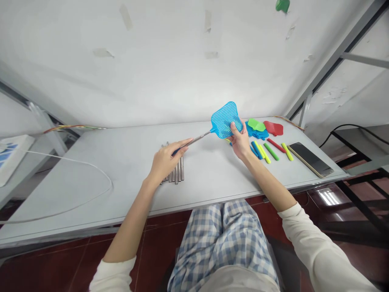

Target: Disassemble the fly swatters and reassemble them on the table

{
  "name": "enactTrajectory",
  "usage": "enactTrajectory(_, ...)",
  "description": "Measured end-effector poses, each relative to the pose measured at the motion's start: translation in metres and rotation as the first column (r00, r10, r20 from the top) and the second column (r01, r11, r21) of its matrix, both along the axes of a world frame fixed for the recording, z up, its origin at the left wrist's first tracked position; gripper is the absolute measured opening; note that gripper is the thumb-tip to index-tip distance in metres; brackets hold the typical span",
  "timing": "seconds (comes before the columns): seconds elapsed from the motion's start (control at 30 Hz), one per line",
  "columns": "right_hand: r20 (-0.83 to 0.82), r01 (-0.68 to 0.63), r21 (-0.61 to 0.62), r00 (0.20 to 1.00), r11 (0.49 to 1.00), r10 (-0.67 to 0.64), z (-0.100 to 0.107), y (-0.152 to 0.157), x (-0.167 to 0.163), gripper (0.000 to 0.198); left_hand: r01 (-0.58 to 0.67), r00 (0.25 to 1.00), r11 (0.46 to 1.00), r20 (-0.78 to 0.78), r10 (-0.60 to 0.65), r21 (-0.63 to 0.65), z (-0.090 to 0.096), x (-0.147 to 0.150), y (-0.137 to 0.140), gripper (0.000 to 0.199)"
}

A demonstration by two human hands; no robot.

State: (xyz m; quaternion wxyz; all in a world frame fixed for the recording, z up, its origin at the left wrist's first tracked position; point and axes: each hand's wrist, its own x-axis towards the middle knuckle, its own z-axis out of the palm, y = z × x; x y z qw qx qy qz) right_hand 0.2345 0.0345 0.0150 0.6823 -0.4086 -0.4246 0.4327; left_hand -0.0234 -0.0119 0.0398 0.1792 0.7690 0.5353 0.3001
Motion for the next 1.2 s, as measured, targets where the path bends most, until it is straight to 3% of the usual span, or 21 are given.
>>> enactTrajectory(0.2,-0.044,-0.052,0.010,0.998,0.999,0.053,0.002,-0.002,0.001,0.053,0.018,0.999,1.000,0.028,-0.017,-0.007,0.000,-0.003,0.001,0.037)
enactTrajectory(0.43,0.072,-0.341,-0.081,0.935,0.937,0.347,0.008,-0.010,0.020,0.051,0.037,0.996,0.999,-0.076,-0.039,-0.032,0.007,-0.022,0.001,0.034)
enactTrajectory(0.6,0.178,-0.347,-0.148,0.912,0.926,0.371,0.003,-0.013,0.023,0.050,0.058,0.974,0.998,-0.218,-0.063,-0.034,0.015,-0.023,0.002,0.032)
enactTrajectory(0.7,0.243,-0.343,-0.120,0.900,0.932,0.363,0.000,-0.013,0.022,0.050,0.067,0.969,0.996,-0.235,-0.079,-0.056,0.013,-0.020,0.003,0.033)
enactTrajectory(0.93,0.349,-0.356,-0.225,0.839,0.907,0.416,0.008,-0.018,0.023,0.055,0.075,0.990,0.975,-0.102,-0.098,-0.209,0.002,-0.022,0.001,0.036)
enactTrajectory(1.2,0.368,-0.403,-0.241,0.804,0.883,0.467,0.012,-0.022,0.018,0.058,0.170,0.984,0.929,0.098,-0.146,-0.328,0.003,-0.025,-0.004,0.042)
